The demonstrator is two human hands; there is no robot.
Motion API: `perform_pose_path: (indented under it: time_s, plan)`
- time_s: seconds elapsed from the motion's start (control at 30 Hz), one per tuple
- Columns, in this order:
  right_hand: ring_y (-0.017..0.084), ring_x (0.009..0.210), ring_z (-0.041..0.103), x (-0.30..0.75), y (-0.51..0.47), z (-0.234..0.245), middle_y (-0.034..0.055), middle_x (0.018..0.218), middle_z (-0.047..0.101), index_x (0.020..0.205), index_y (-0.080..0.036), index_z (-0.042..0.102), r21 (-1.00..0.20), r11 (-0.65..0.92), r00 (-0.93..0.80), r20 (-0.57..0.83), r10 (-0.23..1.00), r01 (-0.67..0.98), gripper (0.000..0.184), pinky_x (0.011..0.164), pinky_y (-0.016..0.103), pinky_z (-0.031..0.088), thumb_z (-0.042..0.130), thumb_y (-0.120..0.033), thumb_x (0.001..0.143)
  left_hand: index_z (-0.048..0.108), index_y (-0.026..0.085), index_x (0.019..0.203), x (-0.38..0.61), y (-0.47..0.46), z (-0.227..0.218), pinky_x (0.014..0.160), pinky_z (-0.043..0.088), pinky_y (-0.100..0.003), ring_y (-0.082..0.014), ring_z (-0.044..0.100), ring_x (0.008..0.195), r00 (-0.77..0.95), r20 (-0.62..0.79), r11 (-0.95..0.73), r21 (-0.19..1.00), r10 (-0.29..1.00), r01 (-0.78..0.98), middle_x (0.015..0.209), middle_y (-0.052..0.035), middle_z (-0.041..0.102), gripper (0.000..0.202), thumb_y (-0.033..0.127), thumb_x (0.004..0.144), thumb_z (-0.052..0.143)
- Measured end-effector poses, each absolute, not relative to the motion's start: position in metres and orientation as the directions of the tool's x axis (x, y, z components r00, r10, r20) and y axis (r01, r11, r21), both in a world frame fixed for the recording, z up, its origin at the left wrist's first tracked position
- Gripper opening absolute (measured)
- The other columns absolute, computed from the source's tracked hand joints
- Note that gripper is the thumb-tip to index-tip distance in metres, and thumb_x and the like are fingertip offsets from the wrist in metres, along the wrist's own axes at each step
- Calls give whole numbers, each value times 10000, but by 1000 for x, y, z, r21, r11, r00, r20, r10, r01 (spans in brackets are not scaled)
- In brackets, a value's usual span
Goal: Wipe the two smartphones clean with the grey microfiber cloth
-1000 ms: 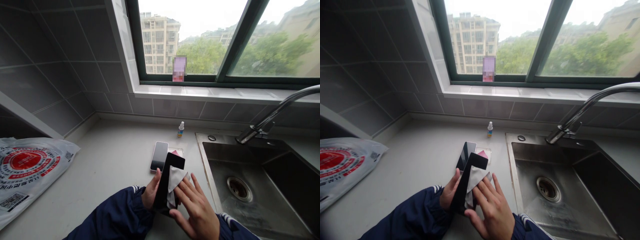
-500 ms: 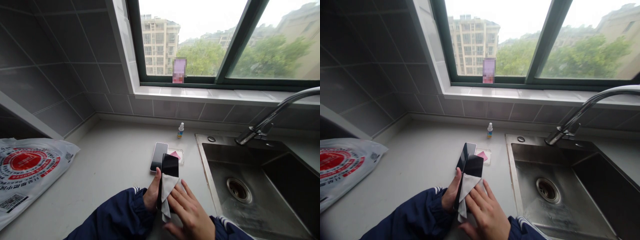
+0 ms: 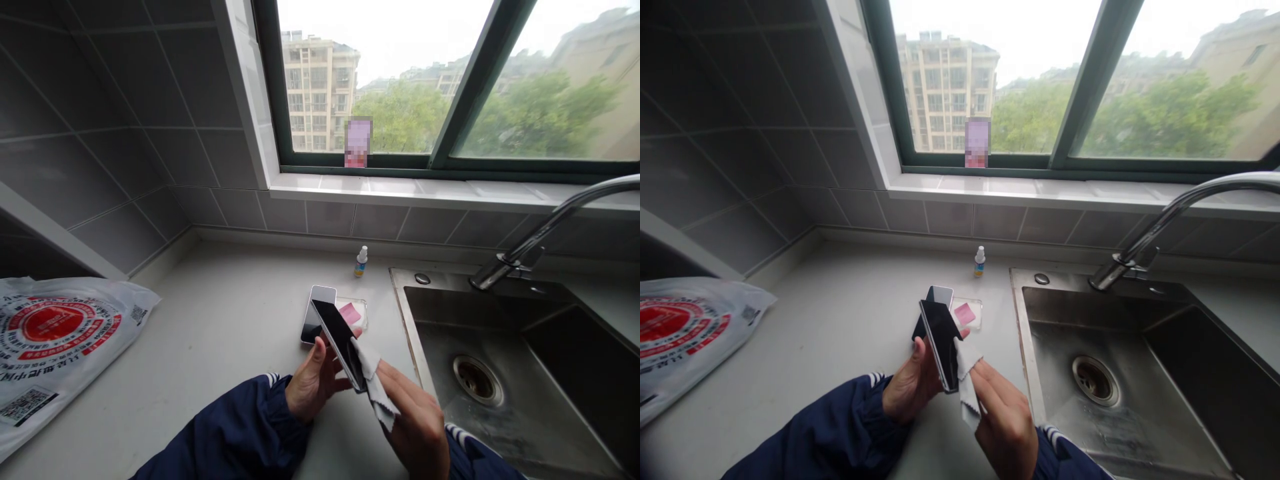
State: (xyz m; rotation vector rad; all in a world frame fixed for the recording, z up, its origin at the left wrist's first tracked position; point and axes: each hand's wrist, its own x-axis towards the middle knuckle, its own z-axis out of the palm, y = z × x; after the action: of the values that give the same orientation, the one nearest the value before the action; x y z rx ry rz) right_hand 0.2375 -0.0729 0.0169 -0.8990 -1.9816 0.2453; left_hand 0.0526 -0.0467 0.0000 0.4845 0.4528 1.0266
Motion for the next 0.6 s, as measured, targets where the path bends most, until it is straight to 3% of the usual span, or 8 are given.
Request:
perform_pose_path:
  time_s: [0.1,0.23,0.3,0.37,0.47,0.6]
  plan:
    - [247,970,725,243,-72,17,86,1119,726,1242,-208,646,-637,613,-176,612,771,467,336,854,299,596,579,-163,916,375,323,1460,53,-46,3,947,473,-472,-294,589,1178,347,-179,375,654,921,-657,1463,-142,491,610,518,908,544]
    - [185,603,688,243,-68,15,37,769,736,971,-187,732,-849,366,52,415,908,380,161,614,255,594,695,-306,870,494,261,1367,52,-43,7,959,466,-449,-297,628,1147,309,-254,397,674,917,-624,1374,-150,574,490,434,916,579]
    - [182,581,676,241,-65,13,35,714,723,905,-170,731,-941,233,143,273,951,247,202,563,249,578,737,-360,836,553,229,1303,50,-42,7,925,486,-435,-297,656,1100,273,-269,382,699,924,-604,1299,-152,627,450,424,900,609]
    - [208,681,711,239,-60,10,65,800,748,978,-152,723,-996,86,167,90,982,31,302,619,268,592,763,-401,812,603,201,1227,47,-40,5,921,500,-440,-287,671,1064,233,-248,340,727,940,-597,1216,-143,673,403,390,874,654]
    - [232,765,724,236,-53,8,110,932,753,1114,-125,682,-946,-170,47,-190,981,-276,475,659,302,598,785,-452,785,608,206,1241,44,-39,2,989,482,-496,-300,640,1131,210,-164,258,771,964,-583,1217,-127,679,423,363,855,683]
    - [202,675,709,230,-50,10,115,905,752,1093,-104,681,-805,-406,-118,-396,911,-433,514,532,254,551,831,-440,734,409,271,1461,42,-39,-1,1146,332,-515,-325,477,1341,316,-4,156,875,949,-457,1414,-118,560,791,314,763,779]
